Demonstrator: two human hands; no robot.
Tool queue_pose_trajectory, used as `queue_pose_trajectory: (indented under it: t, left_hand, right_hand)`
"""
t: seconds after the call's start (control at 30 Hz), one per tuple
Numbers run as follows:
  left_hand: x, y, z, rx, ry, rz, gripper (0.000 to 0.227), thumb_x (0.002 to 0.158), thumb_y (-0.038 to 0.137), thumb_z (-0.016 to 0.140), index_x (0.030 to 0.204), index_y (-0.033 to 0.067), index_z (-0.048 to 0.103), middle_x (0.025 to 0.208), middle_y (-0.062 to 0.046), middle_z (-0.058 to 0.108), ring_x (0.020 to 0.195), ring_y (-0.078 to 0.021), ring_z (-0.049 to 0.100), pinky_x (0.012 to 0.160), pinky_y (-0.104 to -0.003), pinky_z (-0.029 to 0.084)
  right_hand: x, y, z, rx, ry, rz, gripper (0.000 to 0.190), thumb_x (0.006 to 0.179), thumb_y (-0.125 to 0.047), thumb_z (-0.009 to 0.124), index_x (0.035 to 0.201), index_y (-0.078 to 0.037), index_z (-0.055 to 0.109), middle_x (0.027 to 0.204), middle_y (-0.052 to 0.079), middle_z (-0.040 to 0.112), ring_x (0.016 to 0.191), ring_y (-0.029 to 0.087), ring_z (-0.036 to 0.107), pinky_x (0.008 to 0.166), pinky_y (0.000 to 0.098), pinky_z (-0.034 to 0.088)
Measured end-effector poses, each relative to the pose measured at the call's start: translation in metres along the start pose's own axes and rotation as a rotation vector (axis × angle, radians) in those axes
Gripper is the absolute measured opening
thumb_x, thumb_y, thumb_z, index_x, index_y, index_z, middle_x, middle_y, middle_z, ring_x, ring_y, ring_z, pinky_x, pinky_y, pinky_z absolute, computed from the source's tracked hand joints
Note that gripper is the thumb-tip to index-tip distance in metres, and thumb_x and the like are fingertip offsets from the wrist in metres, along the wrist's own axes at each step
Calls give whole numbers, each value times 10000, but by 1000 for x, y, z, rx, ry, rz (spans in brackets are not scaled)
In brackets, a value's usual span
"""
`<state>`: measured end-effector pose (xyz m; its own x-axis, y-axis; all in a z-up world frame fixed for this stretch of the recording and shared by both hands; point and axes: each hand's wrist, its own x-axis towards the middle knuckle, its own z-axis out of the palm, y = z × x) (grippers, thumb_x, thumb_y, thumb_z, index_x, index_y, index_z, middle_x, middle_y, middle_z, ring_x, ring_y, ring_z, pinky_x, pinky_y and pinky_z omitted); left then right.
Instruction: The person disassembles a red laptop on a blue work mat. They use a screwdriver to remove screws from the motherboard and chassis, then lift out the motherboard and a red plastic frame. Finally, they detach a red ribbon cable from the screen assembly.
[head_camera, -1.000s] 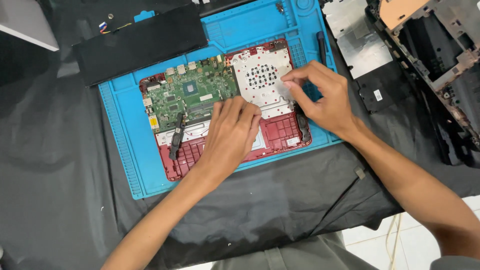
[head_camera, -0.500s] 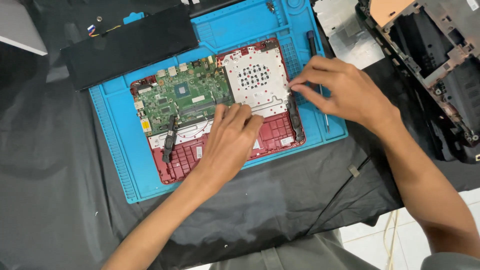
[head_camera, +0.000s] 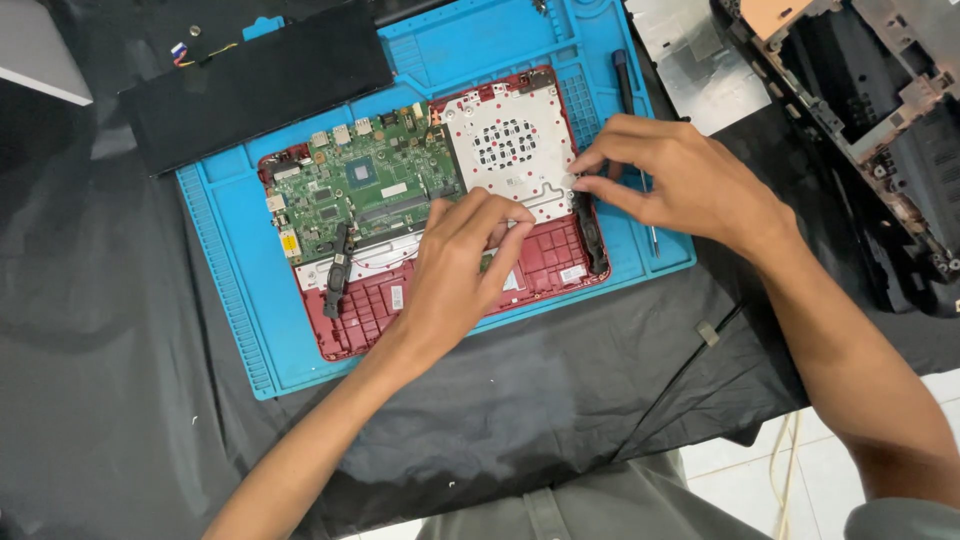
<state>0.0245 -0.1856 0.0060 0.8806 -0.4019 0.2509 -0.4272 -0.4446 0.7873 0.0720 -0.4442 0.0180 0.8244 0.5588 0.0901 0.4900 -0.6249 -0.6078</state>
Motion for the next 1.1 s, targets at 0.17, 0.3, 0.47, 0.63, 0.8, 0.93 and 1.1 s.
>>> queue_pose_trajectory:
  t: [0.17, 0.3, 0.47, 0.63, 0.8, 0.93, 1.1]
  left_hand:
    - [2, 1, -1, -51, 19, -62, 41, 998, 76, 696, 1023, 49, 677, 855, -64, 571, 734, -191, 522, 773, -353, 395]
    - [3, 5, -3, -102, 51, -121, 70, 986, 86, 692, 1039, 40, 691, 885, -69, 600, 760, -203, 542, 724, -347, 445]
    - [1, 10, -26, -40, 15, -68, 151, 990, 120, 709, 1107, 38, 659, 1008, -102, 595, 937, -281, 613, 828, -387, 511]
    - [-11, 27, -81, 353, 123, 38, 367, 940, 192, 759, 1221, 4, 614, 1149, -182, 576, 1083, -403, 585, 928, -489, 474]
    - [-58, 6, -95, 652, 63, -442, 447, 895, 225, 756, 1231, -4, 570, 1079, -250, 578, 955, -448, 633, 760, -519, 515]
    - [-84, -8, -84, 574, 76, -529, 418, 904, 101, 686, 1287, 21, 539, 1126, -246, 583, 930, -469, 645, 733, -530, 534]
    - [-93, -16, -82, 492, 111, -544, 419, 887, -44, 569, 1301, 10, 540, 1123, -259, 605, 905, -488, 644, 720, -553, 517]
  right_hand:
    - [2, 0, -2, 83, -20, -2, 207, 920, -186, 766, 1079, -56, 739, 995, 103, 711, 869, 274, 698, 733, 359, 534]
    - [3, 3, -2, 281, -99, 80, 247, 856, -205, 791, 1031, -48, 714, 904, 36, 745, 736, 146, 683, 683, 292, 527]
    - [-3, 15, 3, 620, -229, 220, 218, 917, -165, 732, 1094, -48, 681, 834, -1, 734, 765, 79, 678, 709, 246, 511]
    - [-2, 24, 11, 754, -151, 280, 221, 963, -130, 678, 1165, -40, 692, 793, -13, 664, 746, 70, 619, 685, 231, 473]
    - [-1, 24, 22, 827, -45, 349, 240, 969, -114, 684, 1192, -28, 700, 826, -6, 650, 751, 80, 607, 699, 241, 492]
    - [3, 16, 24, 823, -60, 408, 270, 959, -109, 681, 1215, -27, 707, 844, 20, 675, 772, 88, 628, 737, 240, 507]
    - [6, 7, 33, 901, -31, 437, 284, 939, -87, 700, 1209, -2, 694, 965, 36, 694, 856, 103, 645, 818, 244, 528]
